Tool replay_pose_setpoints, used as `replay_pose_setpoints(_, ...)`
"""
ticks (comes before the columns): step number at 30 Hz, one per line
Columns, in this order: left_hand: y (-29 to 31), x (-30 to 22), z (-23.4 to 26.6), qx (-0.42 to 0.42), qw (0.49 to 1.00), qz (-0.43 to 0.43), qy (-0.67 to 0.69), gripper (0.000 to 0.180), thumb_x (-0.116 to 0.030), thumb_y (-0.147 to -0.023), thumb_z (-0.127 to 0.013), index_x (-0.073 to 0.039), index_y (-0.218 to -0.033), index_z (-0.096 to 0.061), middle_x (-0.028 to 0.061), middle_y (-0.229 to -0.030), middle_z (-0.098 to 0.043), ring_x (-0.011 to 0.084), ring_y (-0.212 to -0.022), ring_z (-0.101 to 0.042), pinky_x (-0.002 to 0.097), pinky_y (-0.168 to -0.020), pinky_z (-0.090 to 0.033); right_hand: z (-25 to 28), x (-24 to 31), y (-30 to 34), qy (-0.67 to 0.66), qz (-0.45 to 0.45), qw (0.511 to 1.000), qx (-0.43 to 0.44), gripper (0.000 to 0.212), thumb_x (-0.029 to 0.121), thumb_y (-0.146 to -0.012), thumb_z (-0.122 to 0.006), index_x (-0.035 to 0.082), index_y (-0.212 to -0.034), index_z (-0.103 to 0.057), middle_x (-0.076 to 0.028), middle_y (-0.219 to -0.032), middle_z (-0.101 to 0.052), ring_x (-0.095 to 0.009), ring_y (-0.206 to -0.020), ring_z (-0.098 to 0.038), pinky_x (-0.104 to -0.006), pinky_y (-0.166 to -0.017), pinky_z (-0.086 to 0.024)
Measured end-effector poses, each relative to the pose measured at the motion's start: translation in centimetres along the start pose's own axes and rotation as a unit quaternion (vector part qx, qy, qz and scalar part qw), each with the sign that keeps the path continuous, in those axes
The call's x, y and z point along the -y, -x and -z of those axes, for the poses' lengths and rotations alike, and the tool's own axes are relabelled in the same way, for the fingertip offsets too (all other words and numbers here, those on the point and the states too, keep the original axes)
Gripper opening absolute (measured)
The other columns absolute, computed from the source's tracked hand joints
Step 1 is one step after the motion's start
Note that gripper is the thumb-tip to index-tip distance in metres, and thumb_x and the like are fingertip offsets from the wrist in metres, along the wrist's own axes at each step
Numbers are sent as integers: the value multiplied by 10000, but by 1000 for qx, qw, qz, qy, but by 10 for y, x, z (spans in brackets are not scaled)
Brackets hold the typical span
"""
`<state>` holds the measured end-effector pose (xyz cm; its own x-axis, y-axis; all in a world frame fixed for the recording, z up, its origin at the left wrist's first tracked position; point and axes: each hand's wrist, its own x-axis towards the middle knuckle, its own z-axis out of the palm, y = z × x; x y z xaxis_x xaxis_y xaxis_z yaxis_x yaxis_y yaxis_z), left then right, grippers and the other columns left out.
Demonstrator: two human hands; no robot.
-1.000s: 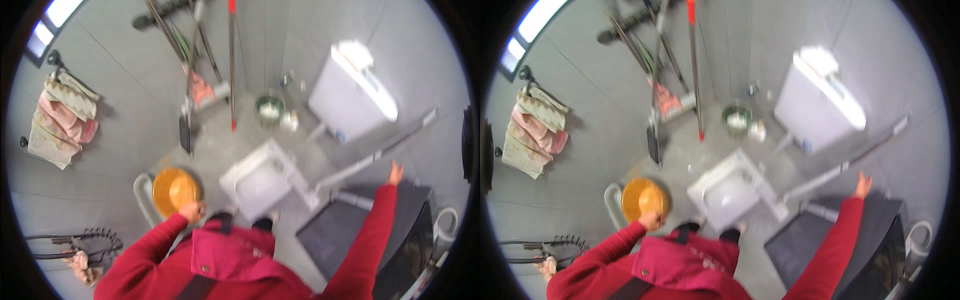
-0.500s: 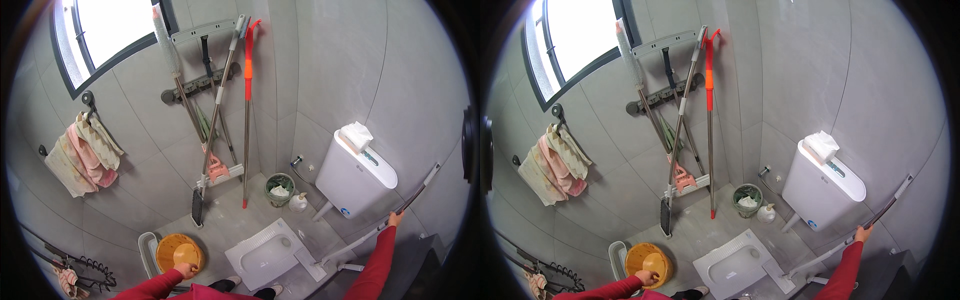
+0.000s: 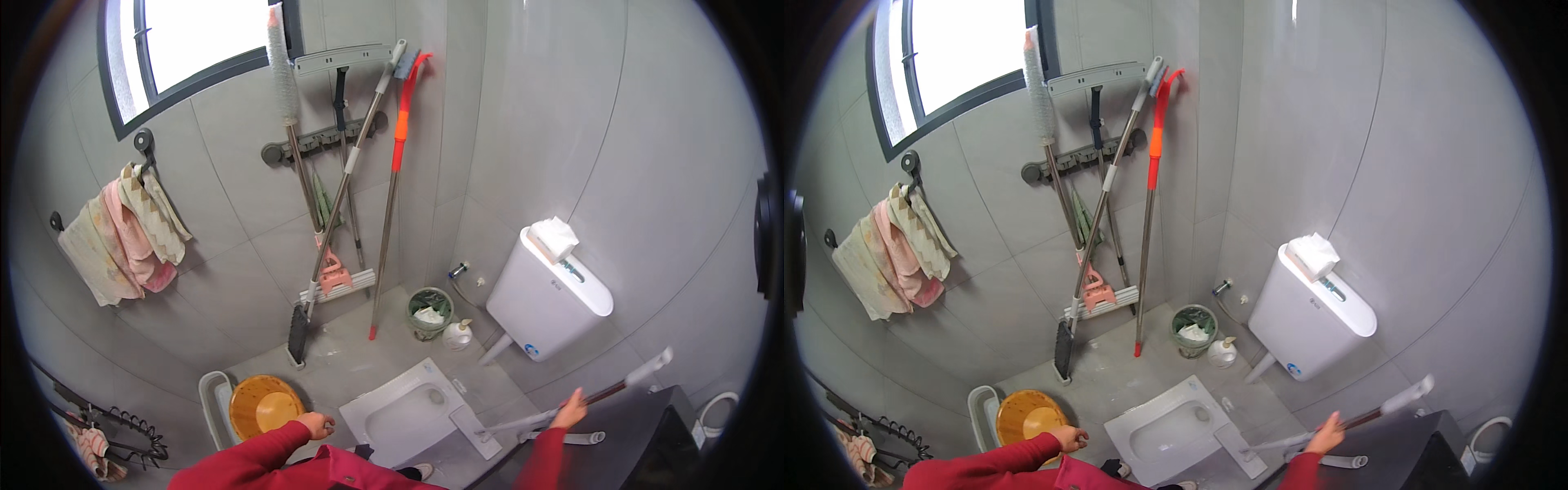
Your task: The person assembles a mop by attaching a red mop head to a metal pole. They then extend the pole to full length and place the assembled mop against the wall next to other cleaning tools.
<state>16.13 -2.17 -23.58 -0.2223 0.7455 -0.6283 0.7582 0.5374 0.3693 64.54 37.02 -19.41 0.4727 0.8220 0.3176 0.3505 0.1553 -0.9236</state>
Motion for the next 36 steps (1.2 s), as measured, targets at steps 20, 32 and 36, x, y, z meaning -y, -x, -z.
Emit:
replay_pose_setpoints(20,1,99,34,6,996,-62,-59,364,-371,-776,-555,-197,-1082,-648,124,-1035,-649,316,-979,-607,434,-835,-484,125,173,180,-83,-39,961,-261,486,395,-879,-595,74,-579,-387,-2,-552,-369,-125,-546,-378,-291,-550,-333)
replay_pose_setpoints(32,-8,71,-24,5,997,-73,7,381,-341,-734,-579,-144,-1050,-661,160,-996,-655,331,-941,-616,415,-839,-481,162,156,192,-184,-95,940,-272,440,254,-822,-694,129,-563,-361,21,-554,-340,-97,-538,-369,-261,-534,-315)
replay_pose_setpoints(36,-1,22,21,45,993,-107,-24,358,-329,-756,-568,-133,-1042,-659,151,-1027,-648,327,-984,-605,415,-834,-480,163,140,220,-217,-118,930,-272,392,179,-835,-657,133,-593,-353,32,-557,-312,-93,-534,-342,-268,-531,-302)
